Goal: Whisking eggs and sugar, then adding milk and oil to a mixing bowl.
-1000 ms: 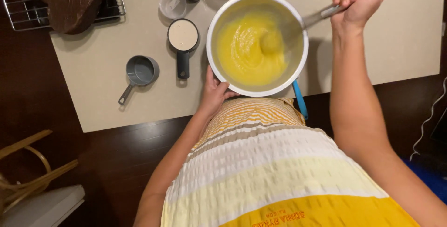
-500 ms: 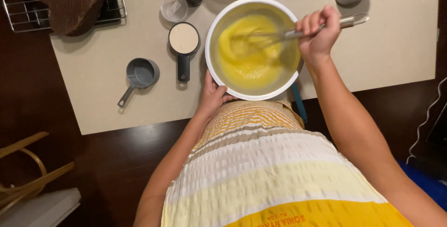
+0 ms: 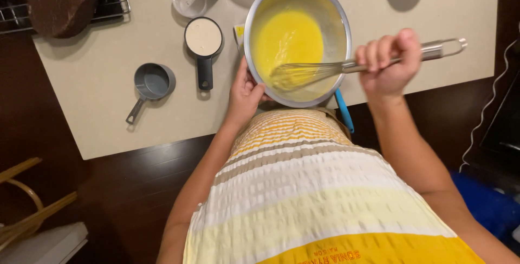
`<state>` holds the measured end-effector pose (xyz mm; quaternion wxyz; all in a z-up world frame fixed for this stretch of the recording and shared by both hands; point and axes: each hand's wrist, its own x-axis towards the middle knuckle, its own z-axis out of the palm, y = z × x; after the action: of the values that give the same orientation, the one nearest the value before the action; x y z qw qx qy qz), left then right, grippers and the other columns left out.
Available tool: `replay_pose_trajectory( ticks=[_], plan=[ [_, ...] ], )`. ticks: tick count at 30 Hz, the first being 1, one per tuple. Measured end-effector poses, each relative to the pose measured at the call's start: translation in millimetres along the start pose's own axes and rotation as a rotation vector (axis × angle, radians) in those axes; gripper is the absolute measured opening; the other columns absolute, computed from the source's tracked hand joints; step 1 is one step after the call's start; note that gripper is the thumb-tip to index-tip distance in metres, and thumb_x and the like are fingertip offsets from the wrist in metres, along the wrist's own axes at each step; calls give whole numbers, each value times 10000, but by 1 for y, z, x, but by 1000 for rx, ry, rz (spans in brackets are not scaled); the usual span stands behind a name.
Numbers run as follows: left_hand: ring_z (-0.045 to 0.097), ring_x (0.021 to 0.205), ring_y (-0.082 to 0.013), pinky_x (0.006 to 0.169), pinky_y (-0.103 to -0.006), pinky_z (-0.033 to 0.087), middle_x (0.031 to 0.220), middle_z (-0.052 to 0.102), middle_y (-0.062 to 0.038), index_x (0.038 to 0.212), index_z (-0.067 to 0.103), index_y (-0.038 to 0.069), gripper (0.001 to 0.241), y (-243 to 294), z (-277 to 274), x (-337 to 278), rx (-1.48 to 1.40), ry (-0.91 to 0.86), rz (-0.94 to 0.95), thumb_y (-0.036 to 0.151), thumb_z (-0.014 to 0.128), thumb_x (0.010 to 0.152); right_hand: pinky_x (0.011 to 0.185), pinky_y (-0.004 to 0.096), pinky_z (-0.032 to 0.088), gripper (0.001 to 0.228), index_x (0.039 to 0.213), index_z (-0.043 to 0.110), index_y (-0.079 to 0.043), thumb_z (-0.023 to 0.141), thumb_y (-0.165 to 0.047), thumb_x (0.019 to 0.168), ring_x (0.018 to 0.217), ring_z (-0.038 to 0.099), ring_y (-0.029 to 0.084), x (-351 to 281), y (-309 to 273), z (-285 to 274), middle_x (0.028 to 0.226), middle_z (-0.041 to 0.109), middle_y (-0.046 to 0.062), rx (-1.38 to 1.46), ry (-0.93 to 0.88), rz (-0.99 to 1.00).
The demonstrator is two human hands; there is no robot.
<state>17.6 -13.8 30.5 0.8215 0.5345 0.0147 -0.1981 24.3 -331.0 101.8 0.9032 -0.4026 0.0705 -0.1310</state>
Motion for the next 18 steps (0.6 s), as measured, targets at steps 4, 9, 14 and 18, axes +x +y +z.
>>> replay_pose_trajectory(
  ticks=[4, 9, 14, 18],
  plan=[
    [675, 1093, -166, 746, -285, 641, 1359, 566, -124, 1661, 106, 93, 832, 4, 5, 9, 21, -30, 26, -105, 525, 970, 480, 329, 398, 479, 700, 377, -170, 467, -252, 1163, 420, 359, 130, 35, -40, -63, 508, 357, -8, -97, 69, 7],
    [678, 1093, -175, 746, -295, 652, 1348, 566, -125, 1667, 106, 97, 837, 17, 10, 10, 62, -45, 23, -100, 523, 969, 439, 332, 369, 406, 762, 402, -141, 509, -254, 1137, 422, 361, 146, 99, -29, -90, 536, 368, 14, -78, 141, -177],
    [670, 1122, -168, 775, -285, 642, 1374, 562, -123, 1671, 104, 88, 825, 2, -1, 11, 13, -46, 58, -100, 513, 979, 502, 357, 367, 401, 772, 415, -114, 512, -315, 1104, 432, 356, 160, 81, 22, -70, 573, 360, 17, 77, 206, -206],
    [672, 1107, -161, 782, -279, 632, 1376, 572, -123, 1664, 133, 72, 824, -7, -16, 7, -17, 18, 40, -99, 510, 952, 483, 334, 344, 420, 742, 384, -154, 538, -284, 1110, 450, 339, 125, 84, 8, -91, 572, 350, -15, 6, 128, 13]
  ],
)
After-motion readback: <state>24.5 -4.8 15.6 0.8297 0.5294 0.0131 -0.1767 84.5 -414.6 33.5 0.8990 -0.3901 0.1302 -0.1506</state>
